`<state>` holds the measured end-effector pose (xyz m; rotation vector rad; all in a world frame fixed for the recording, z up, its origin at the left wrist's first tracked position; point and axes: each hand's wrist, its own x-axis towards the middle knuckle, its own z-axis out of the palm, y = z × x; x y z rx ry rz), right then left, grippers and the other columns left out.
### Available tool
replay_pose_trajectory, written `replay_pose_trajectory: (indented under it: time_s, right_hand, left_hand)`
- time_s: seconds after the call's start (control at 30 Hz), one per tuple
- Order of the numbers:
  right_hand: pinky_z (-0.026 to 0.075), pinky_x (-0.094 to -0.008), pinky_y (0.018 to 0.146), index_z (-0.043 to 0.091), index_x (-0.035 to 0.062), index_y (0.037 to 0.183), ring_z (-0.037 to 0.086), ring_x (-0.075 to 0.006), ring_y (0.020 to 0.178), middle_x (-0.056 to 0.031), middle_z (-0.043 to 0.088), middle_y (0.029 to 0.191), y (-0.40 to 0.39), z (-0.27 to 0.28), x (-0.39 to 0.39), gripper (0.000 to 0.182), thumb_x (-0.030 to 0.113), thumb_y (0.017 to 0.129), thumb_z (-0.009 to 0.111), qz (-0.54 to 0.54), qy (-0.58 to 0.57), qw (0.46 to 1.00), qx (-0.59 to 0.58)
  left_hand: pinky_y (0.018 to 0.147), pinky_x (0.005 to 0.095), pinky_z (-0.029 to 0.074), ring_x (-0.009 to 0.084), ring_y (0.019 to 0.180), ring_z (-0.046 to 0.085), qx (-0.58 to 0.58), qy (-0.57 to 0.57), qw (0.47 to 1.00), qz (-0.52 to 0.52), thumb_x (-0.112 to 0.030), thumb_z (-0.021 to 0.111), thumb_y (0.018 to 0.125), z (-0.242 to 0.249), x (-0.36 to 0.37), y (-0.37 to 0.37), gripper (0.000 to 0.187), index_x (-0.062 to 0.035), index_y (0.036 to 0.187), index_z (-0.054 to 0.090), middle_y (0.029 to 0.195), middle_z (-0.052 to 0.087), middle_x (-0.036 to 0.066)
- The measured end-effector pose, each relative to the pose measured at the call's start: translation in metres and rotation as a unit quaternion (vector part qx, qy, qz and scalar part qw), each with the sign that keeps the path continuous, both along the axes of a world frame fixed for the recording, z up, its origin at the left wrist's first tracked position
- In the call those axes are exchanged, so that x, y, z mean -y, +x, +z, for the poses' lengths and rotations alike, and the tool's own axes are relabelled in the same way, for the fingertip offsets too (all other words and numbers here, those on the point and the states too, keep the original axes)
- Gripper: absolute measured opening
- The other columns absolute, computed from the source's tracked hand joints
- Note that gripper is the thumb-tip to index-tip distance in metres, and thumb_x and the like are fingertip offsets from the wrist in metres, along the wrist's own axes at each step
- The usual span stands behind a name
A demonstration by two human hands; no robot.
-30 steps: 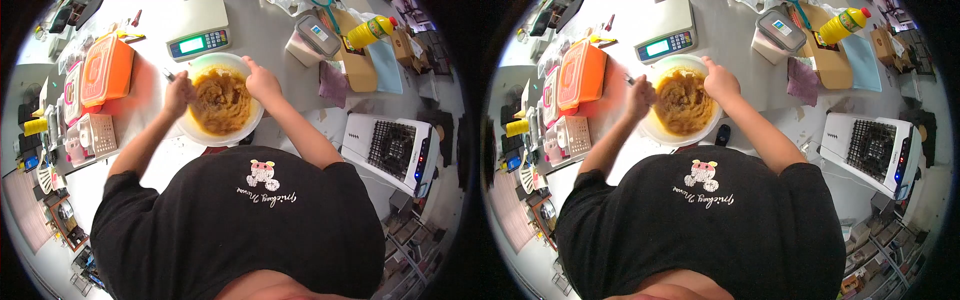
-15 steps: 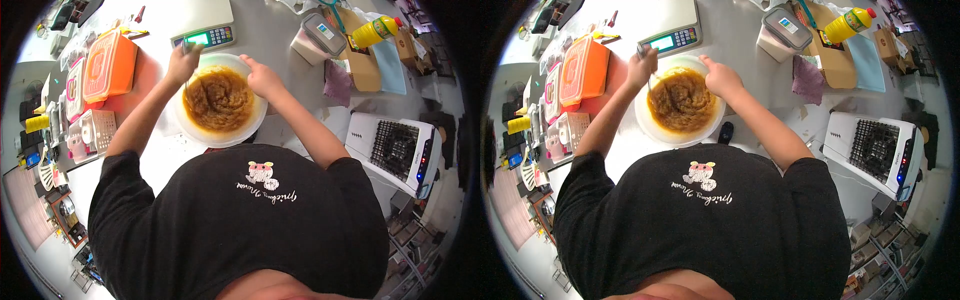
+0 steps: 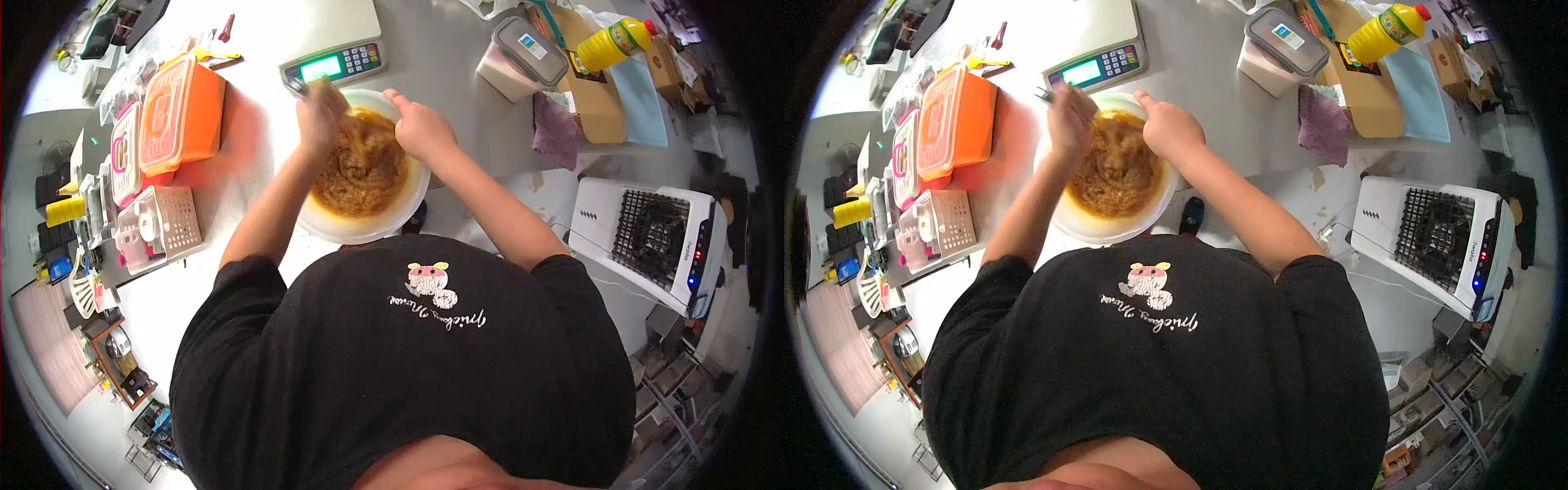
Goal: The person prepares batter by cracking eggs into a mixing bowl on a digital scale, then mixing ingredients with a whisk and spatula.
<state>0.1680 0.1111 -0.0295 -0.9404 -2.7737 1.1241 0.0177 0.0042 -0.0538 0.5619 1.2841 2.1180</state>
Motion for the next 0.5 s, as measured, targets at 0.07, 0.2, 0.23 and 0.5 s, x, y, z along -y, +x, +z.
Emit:
replay_pose_trajectory:
  time_s: [0.07, 0.2, 0.23, 0.5]
  right_hand:
    - [0.046, -0.0431, 0.075, 0.043, 0.0215, 0.127, 0.058, -0.0339, 0.087, -0.0172, 0.060, 0.101, 0.000, -0.003, -0.002, 0.053, 0.008, 0.076, 0.040, 0.006, 0.016, 1.000, 0.002]
    - [0.047, -0.0437, 0.074, 0.044, 0.0201, 0.126, 0.060, -0.0339, 0.084, -0.0176, 0.061, 0.095, 0.002, -0.009, 0.000, 0.053, 0.008, 0.074, 0.039, 0.017, 0.016, 0.999, -0.025]
    - [0.047, -0.0435, 0.074, 0.044, 0.0208, 0.126, 0.059, -0.0339, 0.085, -0.0169, 0.061, 0.098, 0.000, -0.004, 0.001, 0.053, 0.008, 0.075, 0.039, 0.010, 0.010, 1.000, -0.012]
    - [0.046, -0.0436, 0.075, 0.044, 0.0198, 0.126, 0.058, -0.0334, 0.087, -0.0158, 0.060, 0.101, -0.006, -0.013, 0.006, 0.053, 0.008, 0.075, 0.040, -0.022, 0.009, 1.000, -0.007]
  left_hand:
    - [0.043, 0.0244, 0.029, 0.0083, 0.045, 0.035, 0.086, -0.210, 0.964, -0.138, -0.030, 0.050, 0.087, 0.001, 0.025, 0.014, 0.029, -0.0116, 0.066, 0.046, 0.052, 0.039, -0.003]
    - [0.043, 0.0252, 0.029, 0.0092, 0.046, 0.036, -0.190, -0.245, 0.950, -0.038, -0.027, 0.048, 0.089, 0.045, 0.018, -0.037, 0.031, -0.0092, 0.064, 0.046, 0.051, 0.040, -0.002]
    - [0.043, 0.0253, 0.030, 0.0093, 0.046, 0.037, -0.143, -0.143, 0.979, -0.020, -0.025, 0.048, 0.089, 0.042, 0.009, -0.038, 0.030, -0.0085, 0.064, 0.045, 0.051, 0.040, -0.001]
    - [0.041, 0.0261, 0.034, 0.0091, 0.044, 0.042, -0.129, -0.357, 0.909, -0.174, -0.024, 0.049, 0.089, 0.031, 0.021, -0.043, 0.030, -0.0097, 0.063, 0.045, 0.054, 0.044, -0.004]
